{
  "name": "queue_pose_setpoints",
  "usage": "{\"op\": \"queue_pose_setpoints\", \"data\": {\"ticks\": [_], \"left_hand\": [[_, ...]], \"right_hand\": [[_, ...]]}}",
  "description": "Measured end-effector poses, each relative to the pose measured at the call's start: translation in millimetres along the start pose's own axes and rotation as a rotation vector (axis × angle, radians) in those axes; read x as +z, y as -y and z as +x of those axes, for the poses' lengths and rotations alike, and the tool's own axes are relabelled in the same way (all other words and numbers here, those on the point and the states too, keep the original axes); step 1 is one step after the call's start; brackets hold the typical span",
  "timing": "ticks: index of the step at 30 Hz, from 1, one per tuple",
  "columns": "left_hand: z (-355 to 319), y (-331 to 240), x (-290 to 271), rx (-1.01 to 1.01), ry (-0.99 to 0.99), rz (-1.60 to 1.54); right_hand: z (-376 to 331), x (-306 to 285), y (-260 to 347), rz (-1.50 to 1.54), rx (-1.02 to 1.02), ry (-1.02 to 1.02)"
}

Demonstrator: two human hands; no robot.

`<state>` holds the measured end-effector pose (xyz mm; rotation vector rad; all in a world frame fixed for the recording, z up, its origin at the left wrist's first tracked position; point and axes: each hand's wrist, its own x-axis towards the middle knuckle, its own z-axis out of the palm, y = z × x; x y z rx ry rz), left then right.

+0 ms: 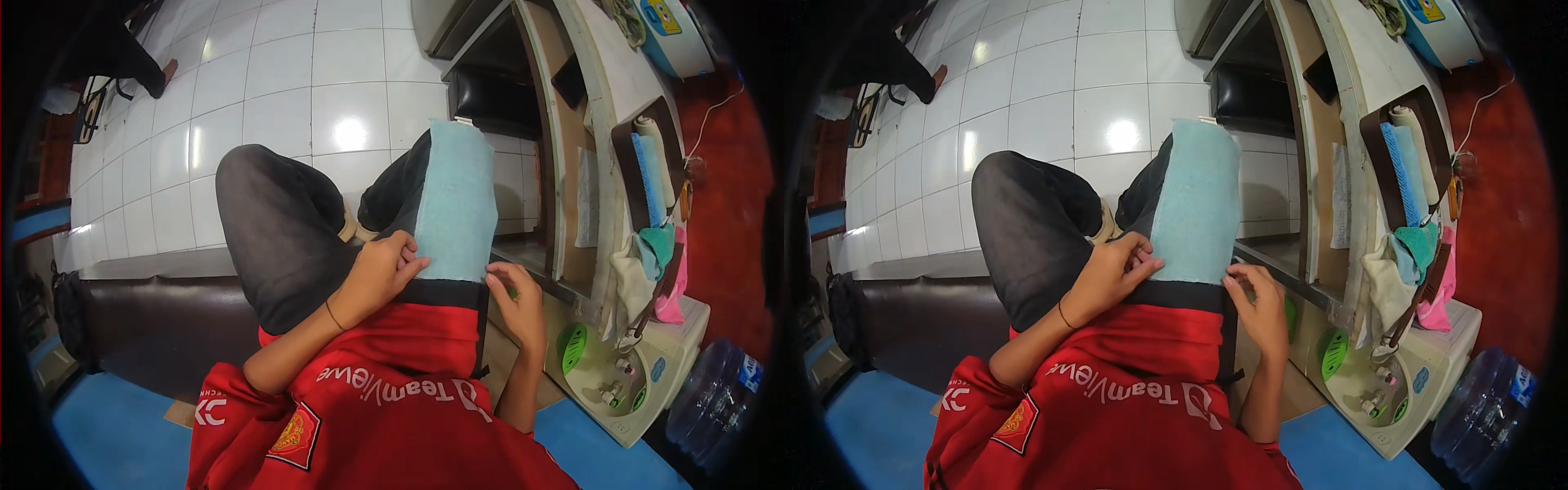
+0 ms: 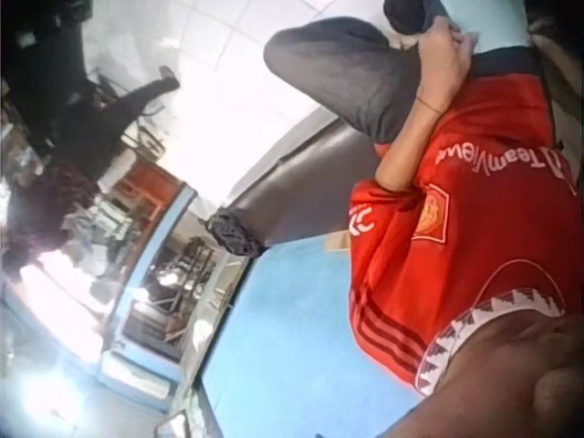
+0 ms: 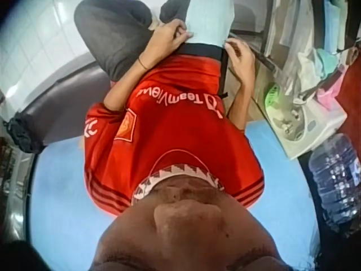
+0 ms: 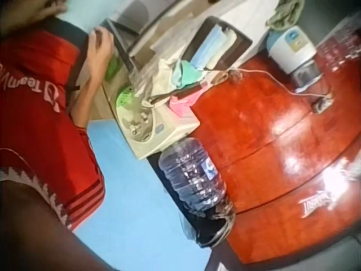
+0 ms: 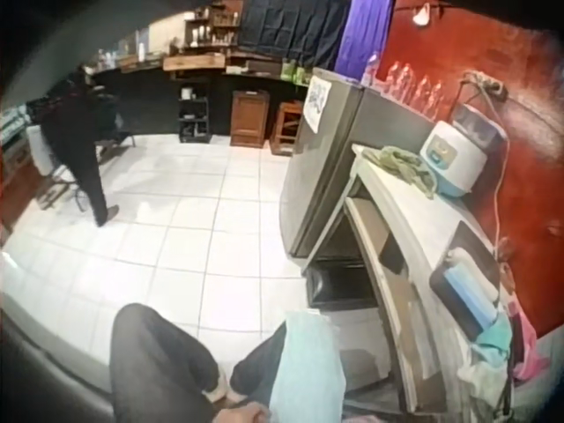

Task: Brushing a light blue piece of fabric or cloth and folding it neatly.

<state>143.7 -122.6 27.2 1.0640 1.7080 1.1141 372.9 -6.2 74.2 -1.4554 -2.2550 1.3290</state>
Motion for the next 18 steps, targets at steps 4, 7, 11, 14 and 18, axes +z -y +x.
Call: {"op": "queue_pose_setpoints", "data": {"ticks": [4, 7, 11, 14, 18], "left_hand": [[4, 3, 7, -0.026, 0.015, 0.146], [6, 5, 11, -0.078, -0.01, 0.153], [8, 11, 13, -0.191, -0.029, 0.078], [9, 16, 13, -0.212, 0.0, 0.056], [13, 18, 9, -0.194, 0.075, 0.013]], "right_hand": [[1, 8, -1, -0.007, 0.026, 0.006], [1, 15, -2, -0.011, 0.026, 0.033], [2, 21, -2, 0.004, 0.06, 0.015], [4, 21, -1, 0.0, 0.048, 0.012], [6, 20, -1, -0.005, 0.048, 0.019]]}}
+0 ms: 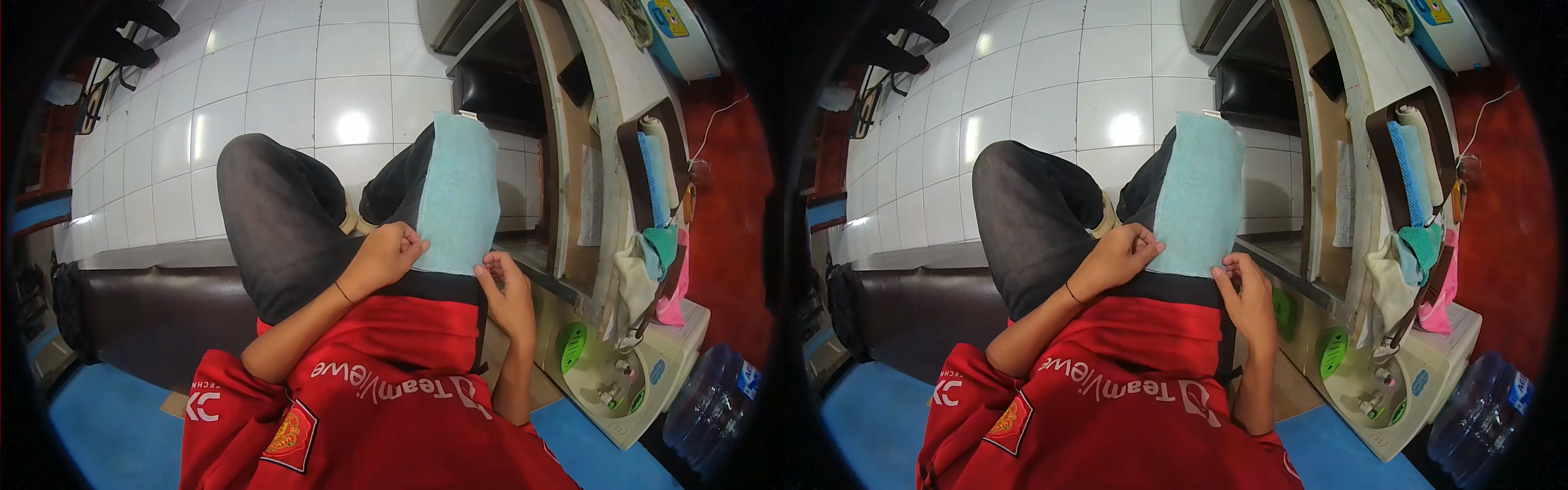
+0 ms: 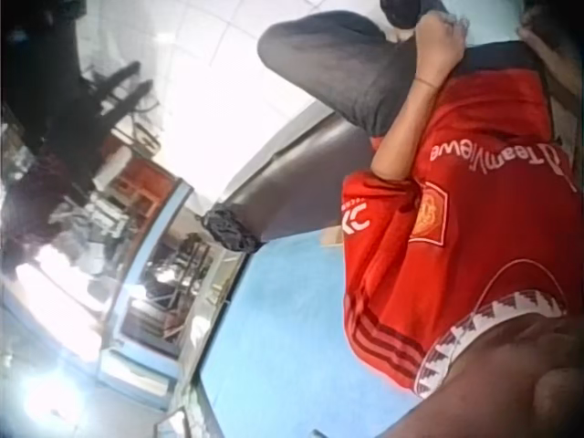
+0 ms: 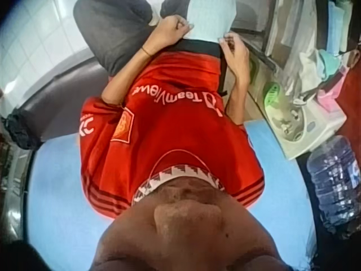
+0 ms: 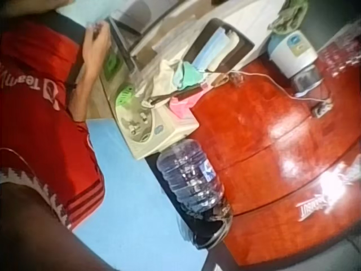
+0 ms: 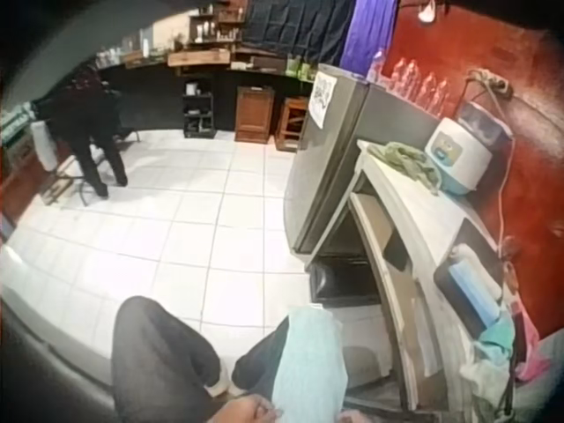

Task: Brushing a light blue piece of fabric or cloth and folding it neatly.

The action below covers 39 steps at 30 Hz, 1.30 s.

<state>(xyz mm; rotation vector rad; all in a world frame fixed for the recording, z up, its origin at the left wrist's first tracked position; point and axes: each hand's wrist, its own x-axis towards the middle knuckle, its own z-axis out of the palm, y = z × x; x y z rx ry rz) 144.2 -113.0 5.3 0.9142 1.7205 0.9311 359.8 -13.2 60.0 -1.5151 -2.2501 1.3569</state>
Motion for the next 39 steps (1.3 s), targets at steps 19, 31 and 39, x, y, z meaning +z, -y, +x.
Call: {"op": "queue_pose_setpoints", "data": {"ticks": [19, 31, 39], "left_hand": [[-22, -20, -7, 0.202, -0.175, -0.077], [-19, -7, -1, 0.346, -0.129, 0.158], [17, -39, 6, 0.584, -0.363, 0.492]], "right_hand": [[1, 1, -7, 0.066, 0.03, -0.001], [-2, -1, 8, -0.036, 0.038, -0.027], [26, 12, 25, -0.176, -0.277, -0.322]]}}
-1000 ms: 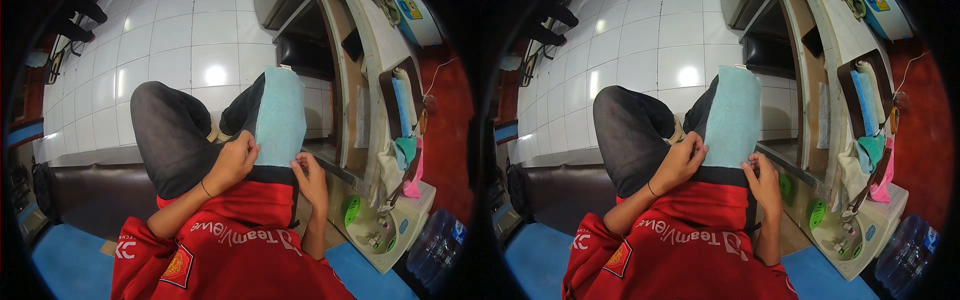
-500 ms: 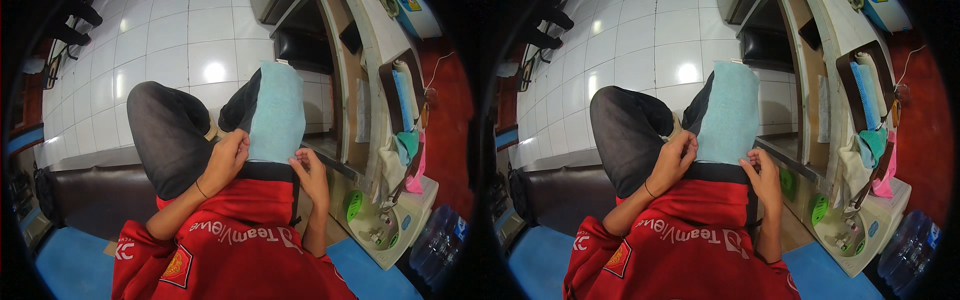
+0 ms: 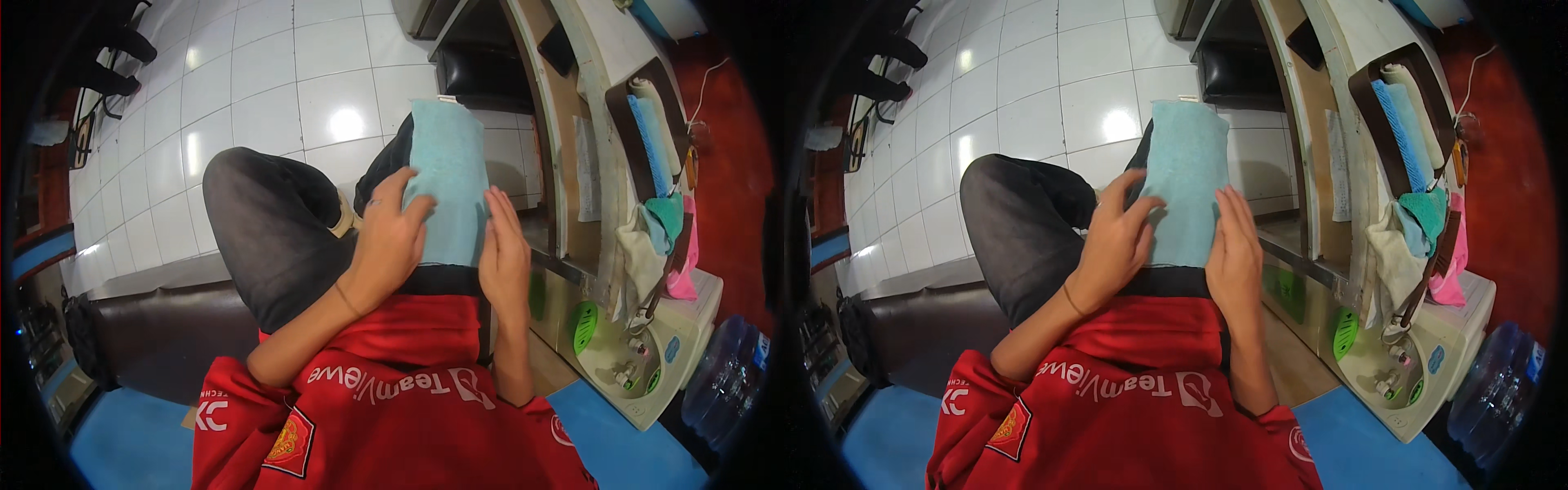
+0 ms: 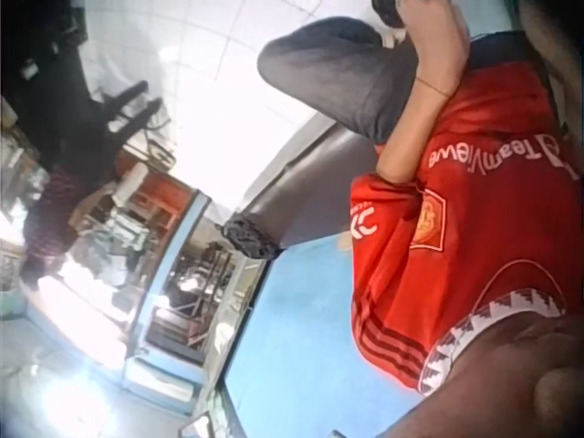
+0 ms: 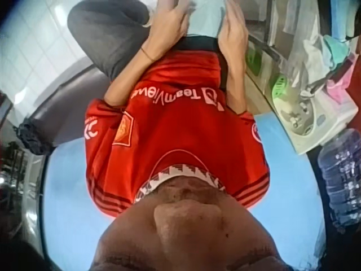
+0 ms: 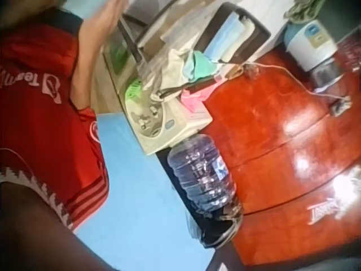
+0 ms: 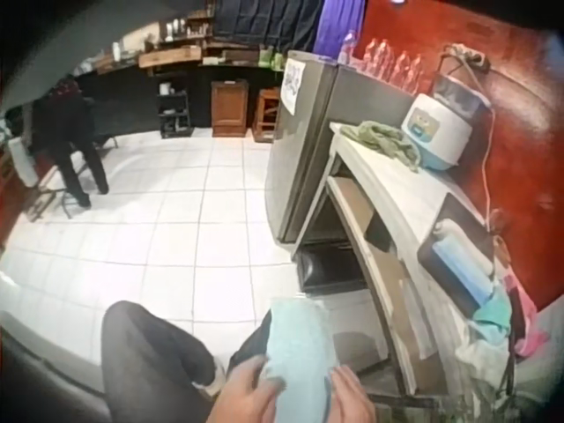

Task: Brushing a light blue piece of fabric or cloth and folding it neatly.

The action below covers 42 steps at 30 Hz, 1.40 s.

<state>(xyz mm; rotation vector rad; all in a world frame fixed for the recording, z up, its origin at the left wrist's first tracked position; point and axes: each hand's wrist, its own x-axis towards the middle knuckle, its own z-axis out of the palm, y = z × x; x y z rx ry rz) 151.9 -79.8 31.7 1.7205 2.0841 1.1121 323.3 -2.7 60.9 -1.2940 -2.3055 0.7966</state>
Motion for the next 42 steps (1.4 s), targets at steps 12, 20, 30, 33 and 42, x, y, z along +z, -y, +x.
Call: {"op": "queue_pose_setpoints", "data": {"ticks": [12, 20, 30, 33, 42], "left_hand": [[34, 19, 81, 0.006, 0.043, -0.079], [49, 27, 91, -0.128, 0.079, 0.126], [115, 74, 131, -0.5, -0.004, -0.088], [133, 87, 130, -0.641, 0.137, -0.136], [152, 117, 142, -0.809, 0.003, -0.191]], "right_hand": [[26, 63, -57, 0.005, -0.085, 0.136], [75, 82, -71, -0.039, 0.123, 0.155], [147, 97, -90, 0.07, 0.457, 0.269], [164, 104, -103, 0.143, 0.522, 0.278], [188, 135, -181, 0.637, 0.801, 0.623]]}}
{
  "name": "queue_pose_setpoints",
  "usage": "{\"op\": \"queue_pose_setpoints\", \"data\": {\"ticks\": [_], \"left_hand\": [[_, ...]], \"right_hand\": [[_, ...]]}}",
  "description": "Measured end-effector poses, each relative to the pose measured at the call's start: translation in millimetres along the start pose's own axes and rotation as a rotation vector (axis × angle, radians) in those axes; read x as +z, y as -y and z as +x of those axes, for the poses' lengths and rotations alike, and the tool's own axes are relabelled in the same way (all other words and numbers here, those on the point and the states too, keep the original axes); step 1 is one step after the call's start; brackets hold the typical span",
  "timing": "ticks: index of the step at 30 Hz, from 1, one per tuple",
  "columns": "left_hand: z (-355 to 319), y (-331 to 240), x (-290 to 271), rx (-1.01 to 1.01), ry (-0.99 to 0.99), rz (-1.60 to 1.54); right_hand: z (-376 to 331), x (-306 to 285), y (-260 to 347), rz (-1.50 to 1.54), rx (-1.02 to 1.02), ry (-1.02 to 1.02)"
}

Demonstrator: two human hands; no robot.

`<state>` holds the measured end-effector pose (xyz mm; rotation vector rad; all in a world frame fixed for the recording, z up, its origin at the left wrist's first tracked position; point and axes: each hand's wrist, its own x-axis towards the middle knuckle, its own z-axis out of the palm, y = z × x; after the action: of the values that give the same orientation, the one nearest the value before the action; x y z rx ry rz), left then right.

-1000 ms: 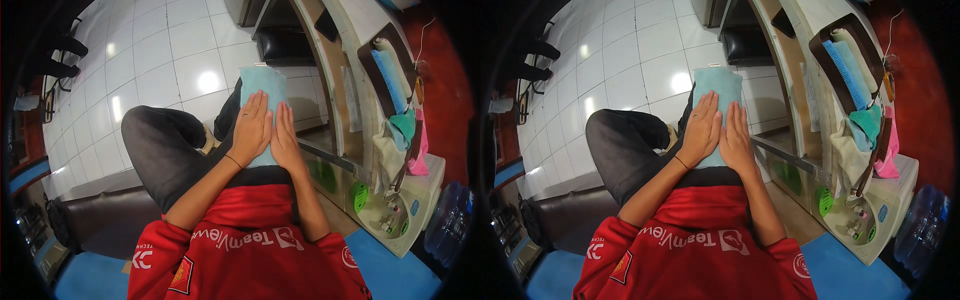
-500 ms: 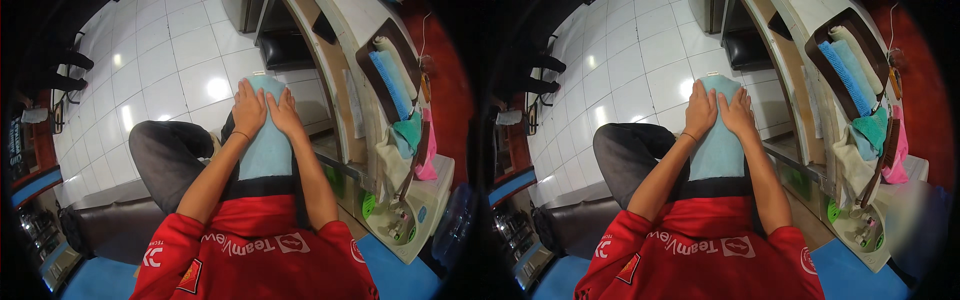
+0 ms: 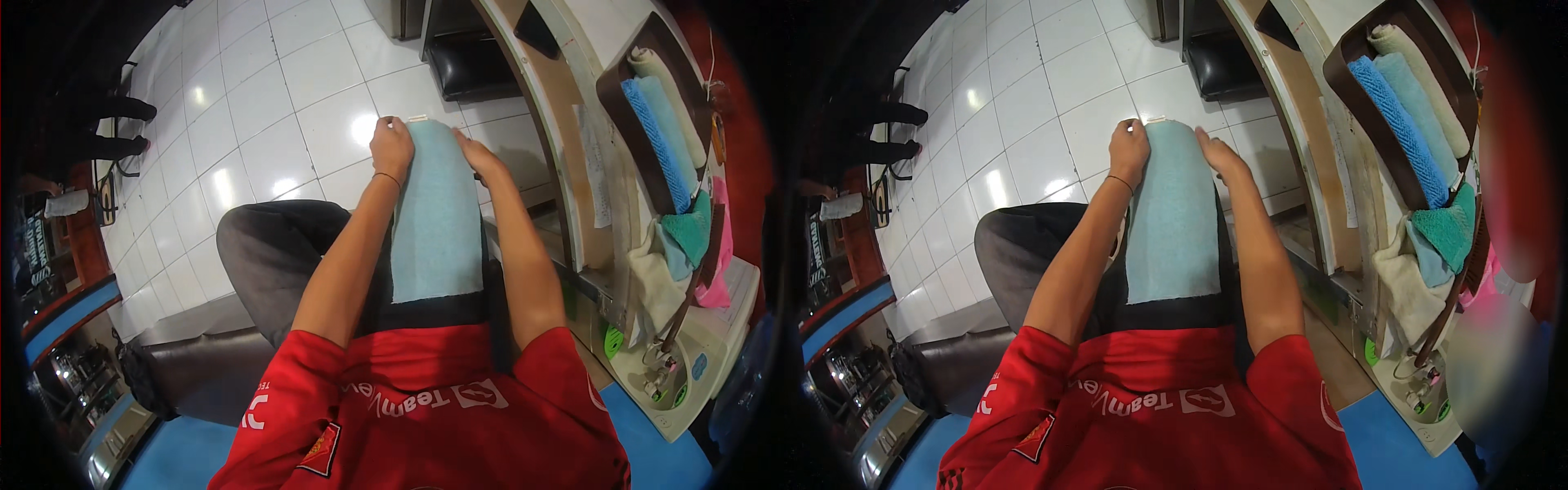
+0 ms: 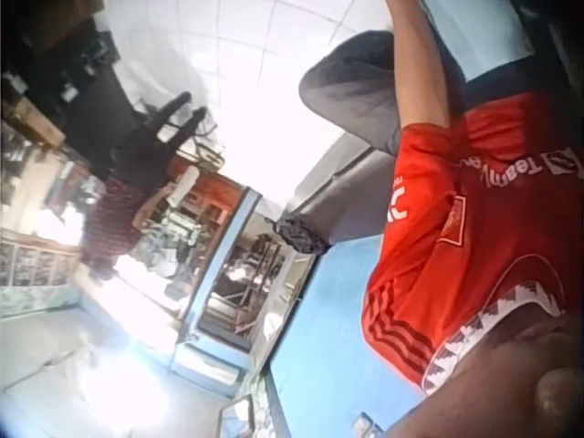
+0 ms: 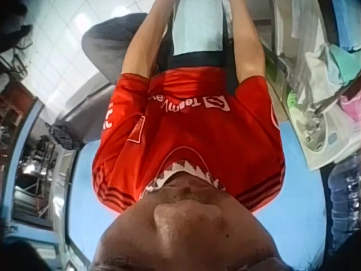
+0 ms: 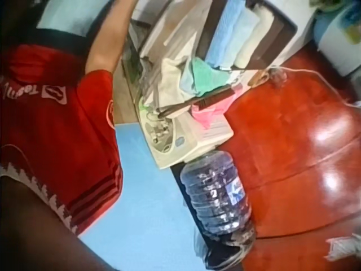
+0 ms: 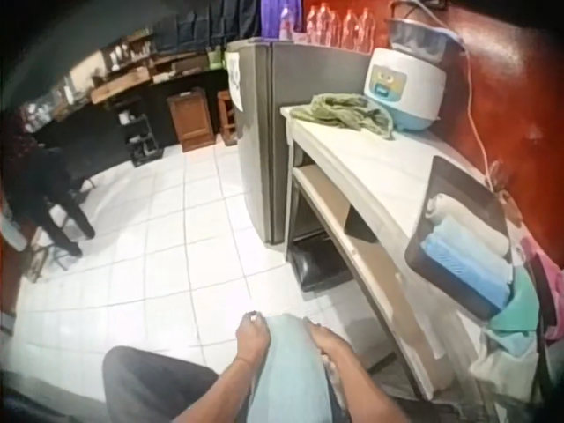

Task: Brushing a light blue piece of fabric or cloth and folding it neatly.

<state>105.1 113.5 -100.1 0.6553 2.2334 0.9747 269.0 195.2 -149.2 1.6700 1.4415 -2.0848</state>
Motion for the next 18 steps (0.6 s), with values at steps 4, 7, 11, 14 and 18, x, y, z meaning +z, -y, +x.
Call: {"op": "queue_pose_setpoints", "data": {"ticks": [4, 7, 11, 14, 18], "left_hand": [[11, 4, -18, -0.053, -0.1, -0.07], [-9, -2, -30, 0.404, -0.252, -0.049], [-69, -13, -27, 0.724, 0.07, 0.065], [-86, -11, -21, 0.813, 0.019, 0.417], [-62, 11, -23, 0.915, 0.032, 0.334]], "right_hand": [[-12, 7, -25, 0.012, 0.158, -0.194], [-49, 5, -15, -0.032, -0.203, -0.612], [-118, 26, 15, -0.052, -0.747, -0.591], [-139, 70, 32, -0.097, -0.721, -0.391], [-131, 88, 30, -0.621, -0.772, -0.576]]}}
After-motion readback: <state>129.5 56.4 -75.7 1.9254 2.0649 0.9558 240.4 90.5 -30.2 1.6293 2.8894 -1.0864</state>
